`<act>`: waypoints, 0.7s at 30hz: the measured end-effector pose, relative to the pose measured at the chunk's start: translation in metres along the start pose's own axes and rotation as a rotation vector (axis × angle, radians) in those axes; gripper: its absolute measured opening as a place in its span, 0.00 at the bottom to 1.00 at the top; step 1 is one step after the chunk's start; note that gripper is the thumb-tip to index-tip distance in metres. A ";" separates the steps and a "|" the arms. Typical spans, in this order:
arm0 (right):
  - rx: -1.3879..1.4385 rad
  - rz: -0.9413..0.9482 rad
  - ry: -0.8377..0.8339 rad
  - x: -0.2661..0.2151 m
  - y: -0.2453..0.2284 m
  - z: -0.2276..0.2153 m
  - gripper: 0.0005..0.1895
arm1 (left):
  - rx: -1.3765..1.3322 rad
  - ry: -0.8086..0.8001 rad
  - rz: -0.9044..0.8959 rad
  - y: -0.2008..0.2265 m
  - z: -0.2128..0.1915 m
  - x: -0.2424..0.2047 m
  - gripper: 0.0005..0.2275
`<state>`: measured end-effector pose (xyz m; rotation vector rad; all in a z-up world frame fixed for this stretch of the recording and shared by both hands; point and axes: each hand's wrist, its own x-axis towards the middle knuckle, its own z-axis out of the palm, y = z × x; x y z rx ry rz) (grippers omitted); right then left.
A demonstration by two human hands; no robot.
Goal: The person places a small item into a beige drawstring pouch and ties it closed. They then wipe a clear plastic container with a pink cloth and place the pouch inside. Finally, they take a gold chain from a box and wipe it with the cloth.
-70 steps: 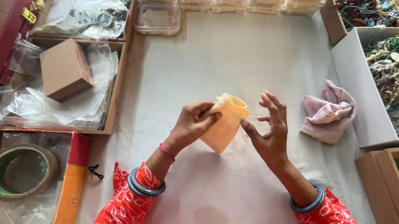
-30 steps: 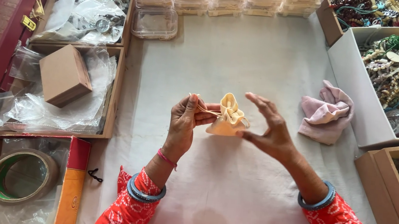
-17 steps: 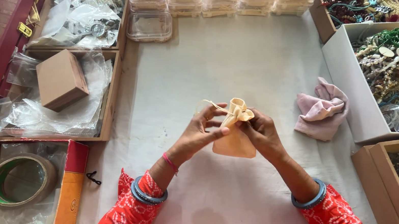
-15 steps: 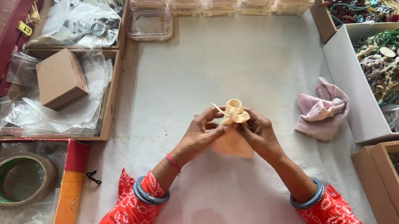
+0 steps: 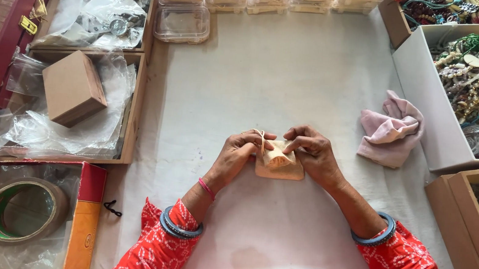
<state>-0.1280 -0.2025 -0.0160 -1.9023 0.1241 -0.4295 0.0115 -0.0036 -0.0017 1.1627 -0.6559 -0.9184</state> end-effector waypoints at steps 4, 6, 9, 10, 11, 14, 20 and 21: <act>-0.063 0.020 -0.015 0.003 -0.001 -0.003 0.15 | 0.074 0.041 -0.020 -0.011 0.001 0.000 0.10; -0.130 -0.013 -0.039 0.004 0.001 -0.006 0.14 | 0.429 0.079 0.243 -0.022 0.003 0.000 0.05; -0.028 0.062 0.021 0.001 0.002 -0.011 0.14 | 0.459 0.145 0.136 -0.016 0.014 -0.003 0.06; -0.036 0.081 0.054 0.000 -0.002 -0.003 0.14 | 0.454 0.107 0.128 -0.019 0.010 -0.006 0.06; -0.206 -0.025 0.011 -0.001 -0.006 0.002 0.14 | 0.445 0.136 0.177 -0.022 0.007 -0.008 0.09; -0.479 -0.131 0.050 -0.007 -0.019 0.008 0.24 | 0.487 0.124 0.225 -0.017 0.013 -0.006 0.12; -0.699 -0.126 0.206 -0.075 -0.074 -0.025 0.29 | 0.813 0.150 0.374 0.005 0.039 -0.015 0.13; -0.680 -0.130 0.155 -0.089 -0.093 -0.033 0.29 | 0.931 0.192 0.454 0.007 0.041 -0.018 0.12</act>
